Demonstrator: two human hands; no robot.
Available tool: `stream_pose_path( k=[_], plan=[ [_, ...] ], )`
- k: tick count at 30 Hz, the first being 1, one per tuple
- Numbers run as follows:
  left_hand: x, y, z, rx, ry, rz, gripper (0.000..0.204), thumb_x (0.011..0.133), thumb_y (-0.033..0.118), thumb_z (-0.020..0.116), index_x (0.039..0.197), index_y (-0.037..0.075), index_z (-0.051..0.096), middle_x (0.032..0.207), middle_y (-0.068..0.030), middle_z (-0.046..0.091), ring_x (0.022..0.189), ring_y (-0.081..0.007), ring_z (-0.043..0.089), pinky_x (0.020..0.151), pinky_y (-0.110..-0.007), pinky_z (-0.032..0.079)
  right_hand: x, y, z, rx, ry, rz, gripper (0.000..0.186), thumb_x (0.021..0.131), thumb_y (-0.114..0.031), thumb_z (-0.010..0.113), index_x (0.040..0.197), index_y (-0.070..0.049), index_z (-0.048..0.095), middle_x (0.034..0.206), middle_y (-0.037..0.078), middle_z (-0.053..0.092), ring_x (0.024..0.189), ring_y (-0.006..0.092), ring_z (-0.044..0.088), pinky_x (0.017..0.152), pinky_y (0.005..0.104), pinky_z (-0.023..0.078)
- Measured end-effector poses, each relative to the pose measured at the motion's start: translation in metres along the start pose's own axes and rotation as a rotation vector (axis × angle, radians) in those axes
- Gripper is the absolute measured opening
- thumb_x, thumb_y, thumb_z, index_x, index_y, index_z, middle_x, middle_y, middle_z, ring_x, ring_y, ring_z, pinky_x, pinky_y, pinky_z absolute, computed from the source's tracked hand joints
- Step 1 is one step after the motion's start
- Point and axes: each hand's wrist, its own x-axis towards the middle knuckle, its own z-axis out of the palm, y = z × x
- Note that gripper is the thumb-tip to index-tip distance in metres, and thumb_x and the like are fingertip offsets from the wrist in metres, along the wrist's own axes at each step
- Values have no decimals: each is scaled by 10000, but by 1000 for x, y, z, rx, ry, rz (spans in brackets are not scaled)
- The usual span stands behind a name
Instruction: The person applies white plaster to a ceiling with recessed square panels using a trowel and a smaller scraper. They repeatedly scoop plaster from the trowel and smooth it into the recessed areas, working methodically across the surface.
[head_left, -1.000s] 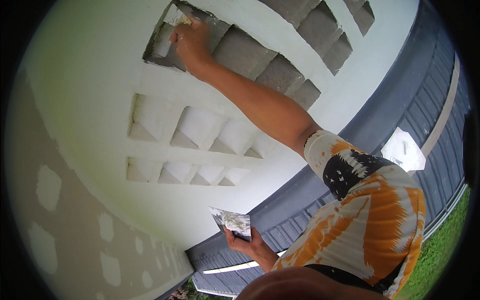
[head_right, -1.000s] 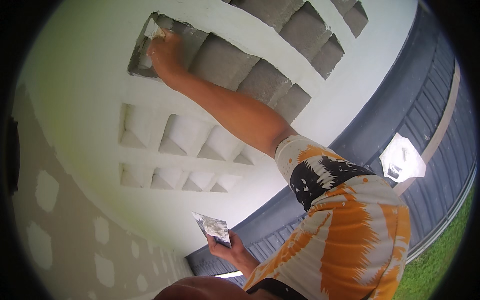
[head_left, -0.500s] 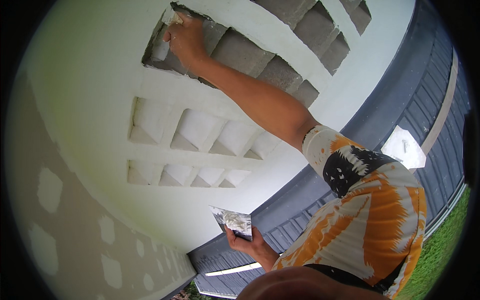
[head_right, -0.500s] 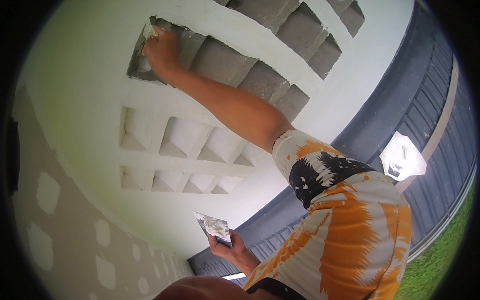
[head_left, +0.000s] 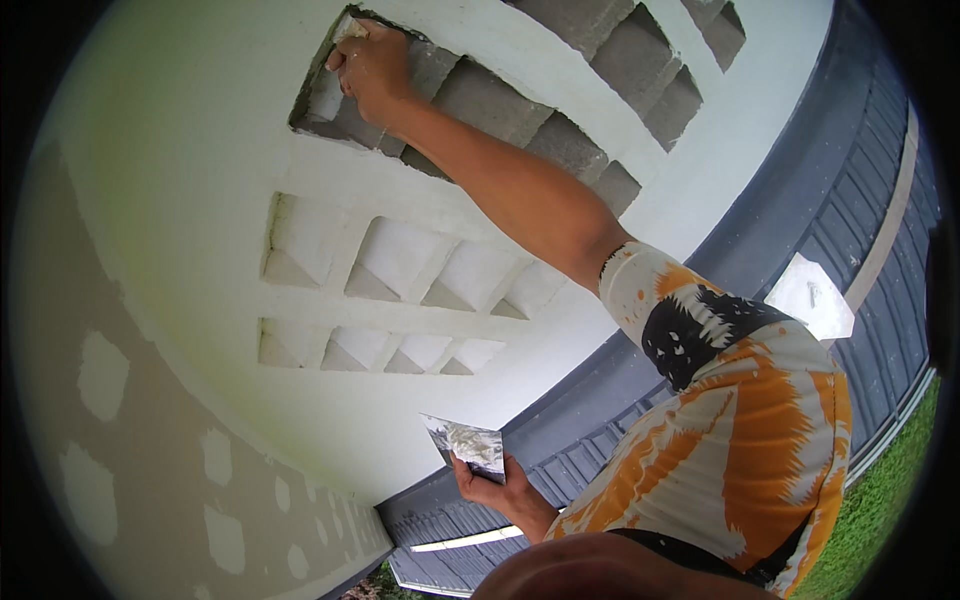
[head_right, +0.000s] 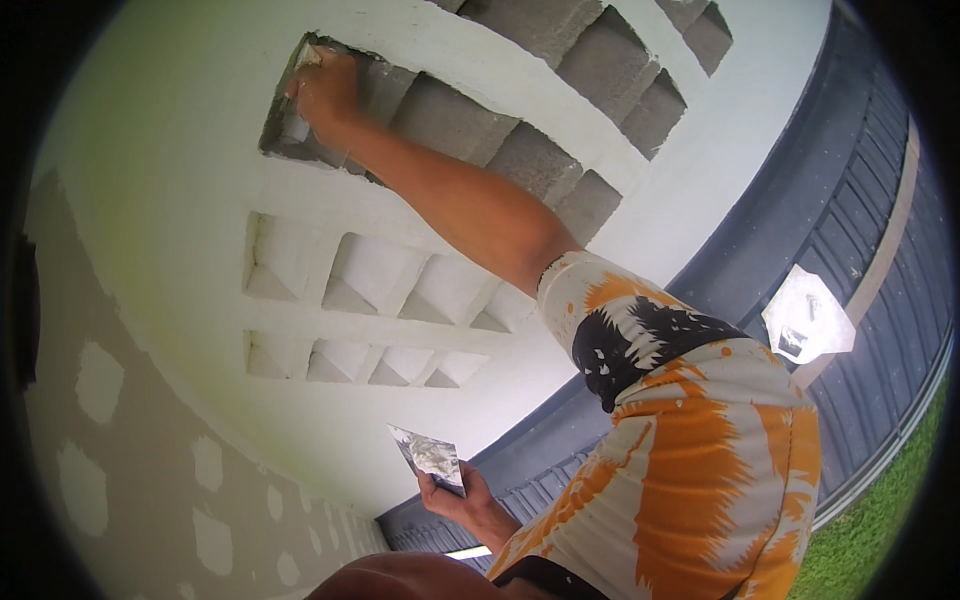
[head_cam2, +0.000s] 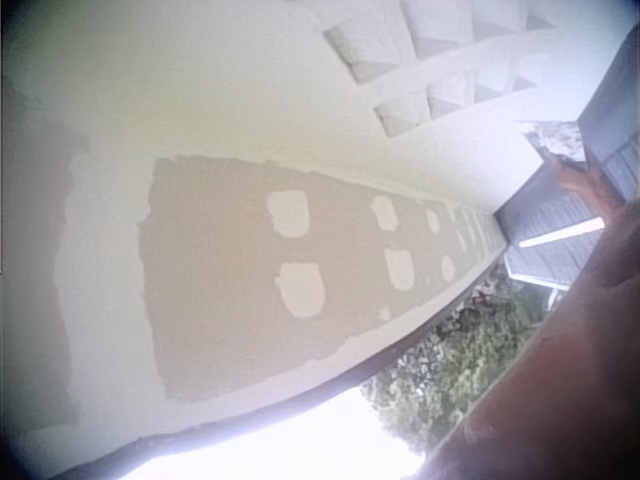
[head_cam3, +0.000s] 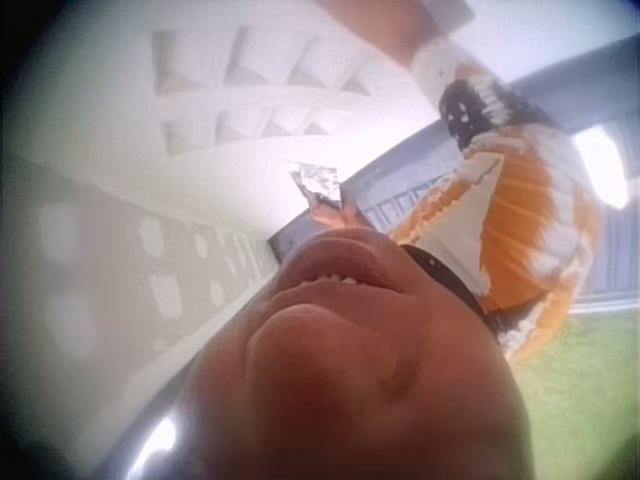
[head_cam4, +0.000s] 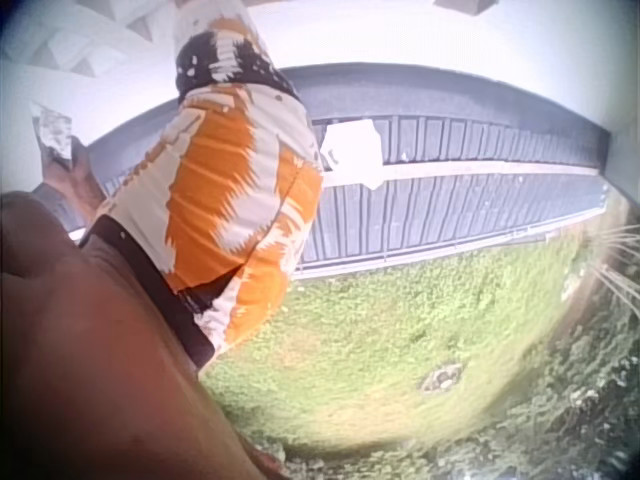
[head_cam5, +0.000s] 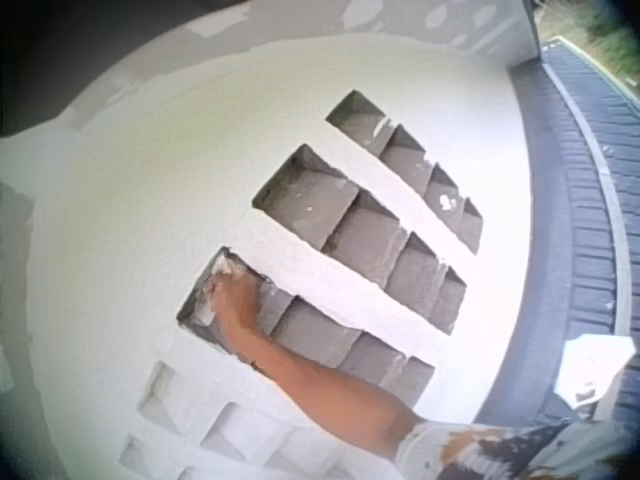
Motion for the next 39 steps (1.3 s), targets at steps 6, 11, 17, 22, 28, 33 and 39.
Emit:
stream_pose_path(
  k=[6,11,17,22,28,33,39],
  plan=[
    [12,0,-9,24,-48,-22,356,896,160,556,1218,14,599,1109,-94,672,983,-209,676,799,-331,573,-40,1,-14,-62,106,54,506,806,21,459,1302,120,470,689,133,615,434,126,462,387,276,357],
    [7,-2,-3,16,-11,-23,350,908,160,545,1224,19,599,1107,-90,674,971,-203,680,786,-319,574,-19,10,-12,-67,84,128,634,804,21,437,1421,123,336,709,151,623,459,146,492,393,288,386],
    [6,-1,-5,20,-19,-21,341,913,164,537,1217,28,608,1101,-76,679,961,-185,685,769,-305,576,18,21,-5,-108,142,112,603,820,22,439,1406,128,344,717,161,627,465,153,495,398,295,393],
    [2,-2,-2,19,-27,-7,332,916,164,526,1205,26,616,1091,-74,682,967,-183,685,769,-306,577,35,21,-8,-58,11,80,272,807,63,410,1050,115,520,654,164,602,436,161,480,368,304,343],
    [3,0,-9,4,-26,-43,332,909,161,532,1197,18,613,1097,-82,679,971,-187,684,780,-310,576,-18,3,-4,-31,-95,-25,260,817,25,470,1040,122,562,672,138,622,448,126,470,381,284,334],
    [7,-9,2,-12,-11,-73,321,901,159,543,1179,20,622,1088,-83,683,968,-196,683,784,-322,574,-43,-8,-18,-176,-66,-4,291,832,-3,455,1083,97,562,708,137,633,460,118,470,404,274,355],
    [-4,-6,5,-14,-8,-65,320,898,162,549,1176,22,623,1089,-83,683,968,-204,682,780,-330,571,-4,18,-12,-62,61,183,209,824,28,422,990,72,542,742,141,641,468,141,495,399,287,388]
  ],
)
